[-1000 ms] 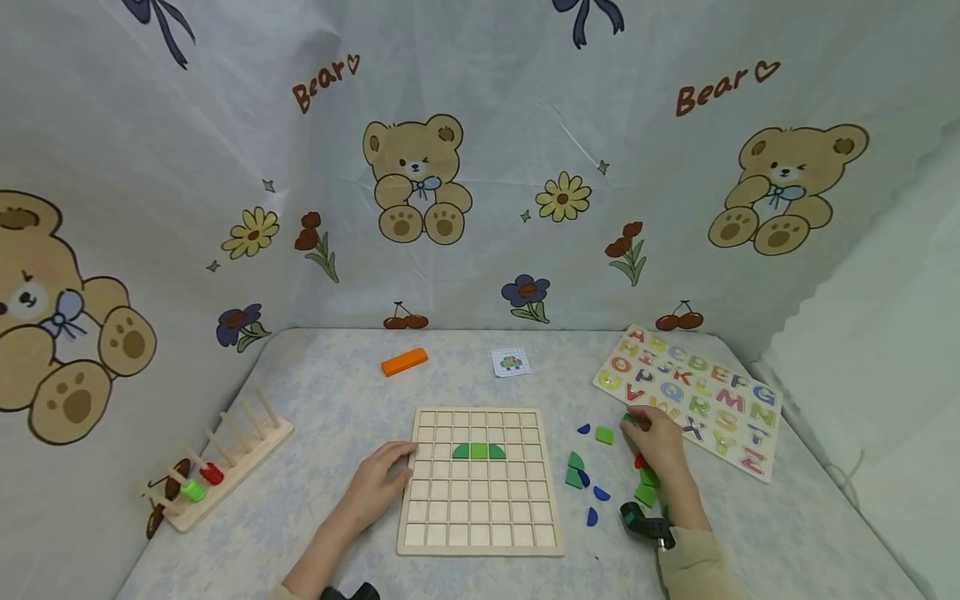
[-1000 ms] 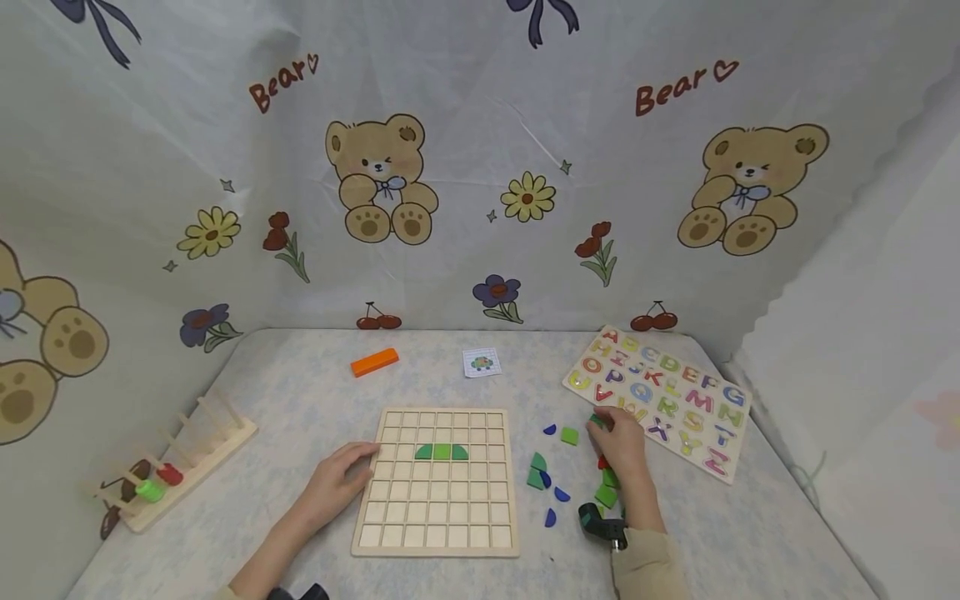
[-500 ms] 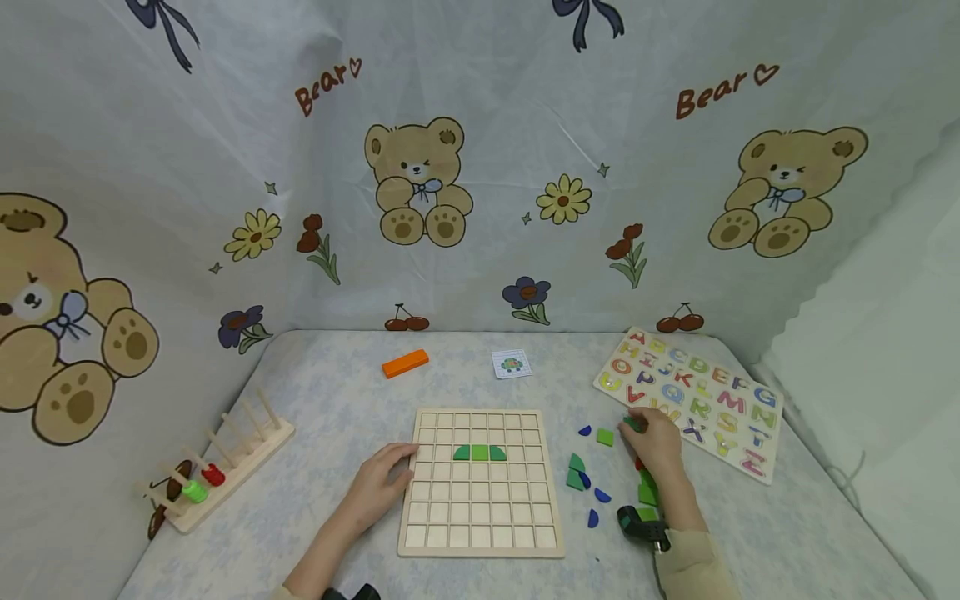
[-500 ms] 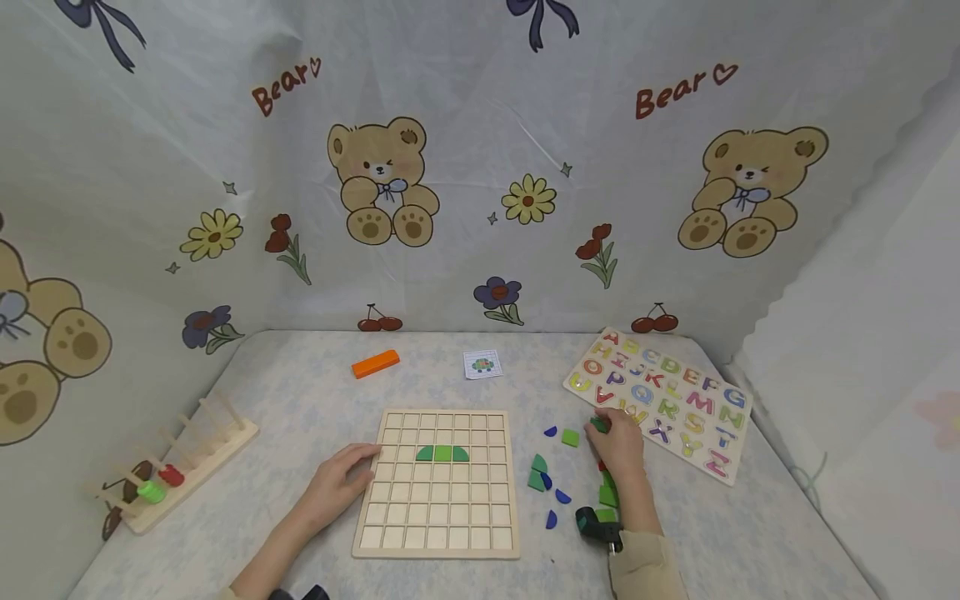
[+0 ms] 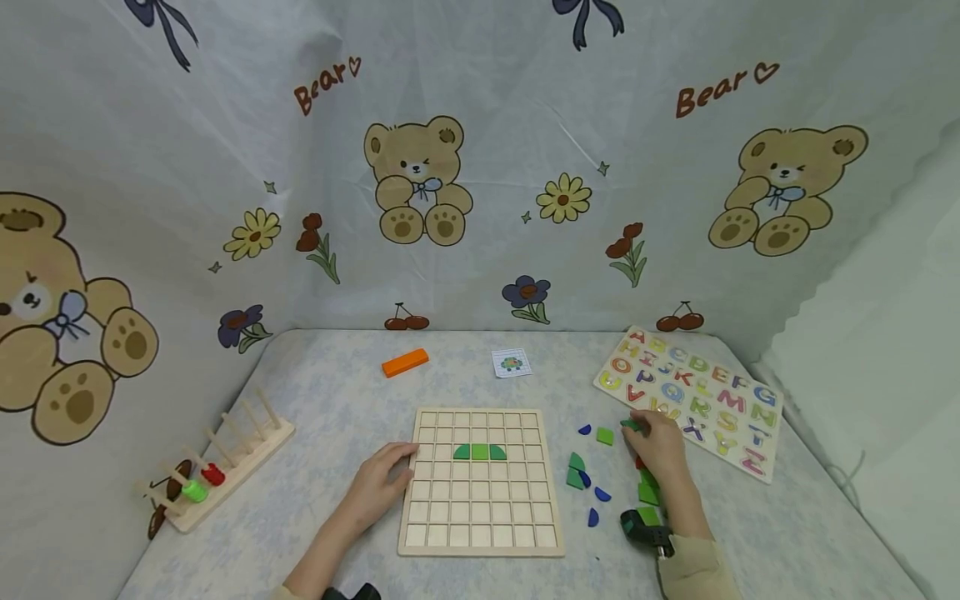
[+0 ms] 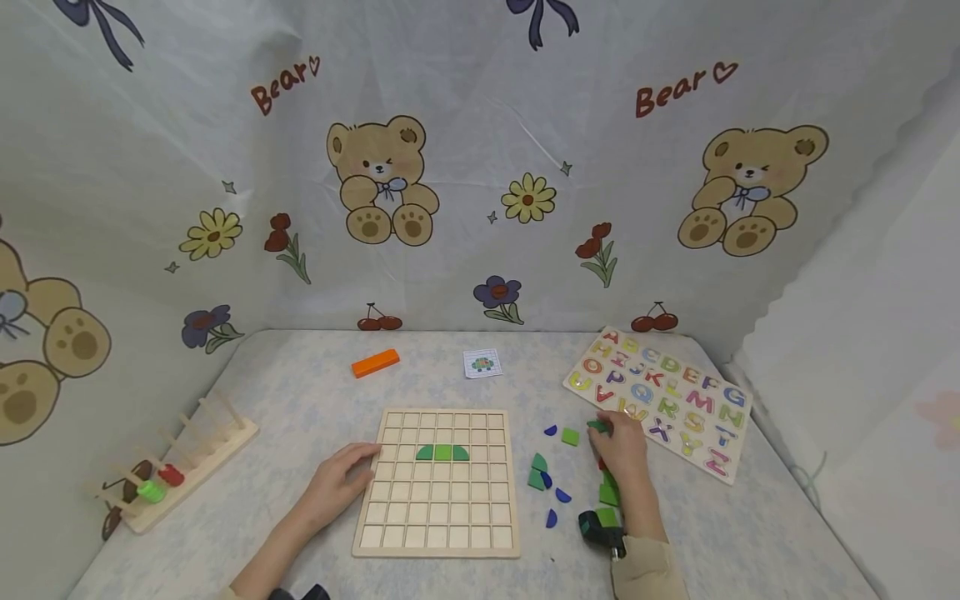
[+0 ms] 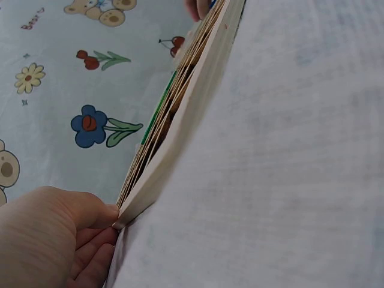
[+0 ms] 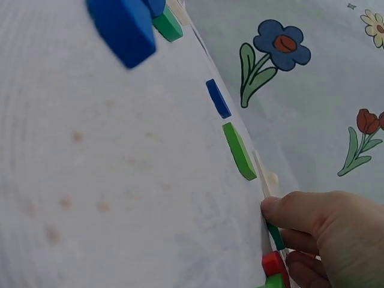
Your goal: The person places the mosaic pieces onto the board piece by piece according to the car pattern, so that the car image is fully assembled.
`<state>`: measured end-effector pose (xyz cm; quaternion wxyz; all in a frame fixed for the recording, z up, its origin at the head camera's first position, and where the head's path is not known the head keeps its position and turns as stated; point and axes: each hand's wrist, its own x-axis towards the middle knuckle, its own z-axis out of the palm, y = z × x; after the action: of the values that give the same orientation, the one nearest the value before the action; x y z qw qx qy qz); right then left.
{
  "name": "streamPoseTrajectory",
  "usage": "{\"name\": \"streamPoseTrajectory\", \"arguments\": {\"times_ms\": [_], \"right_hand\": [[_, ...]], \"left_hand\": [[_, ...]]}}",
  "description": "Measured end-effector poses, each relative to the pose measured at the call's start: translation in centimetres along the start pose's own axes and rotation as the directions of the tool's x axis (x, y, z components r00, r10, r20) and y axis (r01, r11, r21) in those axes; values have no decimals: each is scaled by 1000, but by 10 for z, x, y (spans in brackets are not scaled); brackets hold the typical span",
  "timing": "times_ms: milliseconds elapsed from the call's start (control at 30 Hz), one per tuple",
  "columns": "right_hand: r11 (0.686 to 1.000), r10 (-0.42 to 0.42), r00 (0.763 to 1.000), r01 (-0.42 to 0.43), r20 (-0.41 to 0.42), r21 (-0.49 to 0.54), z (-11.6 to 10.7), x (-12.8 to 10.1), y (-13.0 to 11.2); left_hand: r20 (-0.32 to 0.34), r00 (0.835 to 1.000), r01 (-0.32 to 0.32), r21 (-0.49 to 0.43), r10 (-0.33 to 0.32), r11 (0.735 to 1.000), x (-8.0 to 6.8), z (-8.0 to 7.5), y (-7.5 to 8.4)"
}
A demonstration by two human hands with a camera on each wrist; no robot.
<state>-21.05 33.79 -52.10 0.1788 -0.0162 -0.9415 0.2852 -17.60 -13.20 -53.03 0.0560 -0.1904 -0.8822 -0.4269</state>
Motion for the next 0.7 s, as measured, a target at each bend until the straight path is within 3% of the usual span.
{"name": "streamPoseTrajectory", "arguments": {"times_ms": [400,700], "right_hand": [[999,29,999,-28,19,-17,-1,-4,2],[996,56,991,-63,118,55,-3,-5,6]], "left_hand": [[3,1000,14,8,-14,1000,1,0,1],[2,1000,7,14,-7,1000,1,0,0]]}}
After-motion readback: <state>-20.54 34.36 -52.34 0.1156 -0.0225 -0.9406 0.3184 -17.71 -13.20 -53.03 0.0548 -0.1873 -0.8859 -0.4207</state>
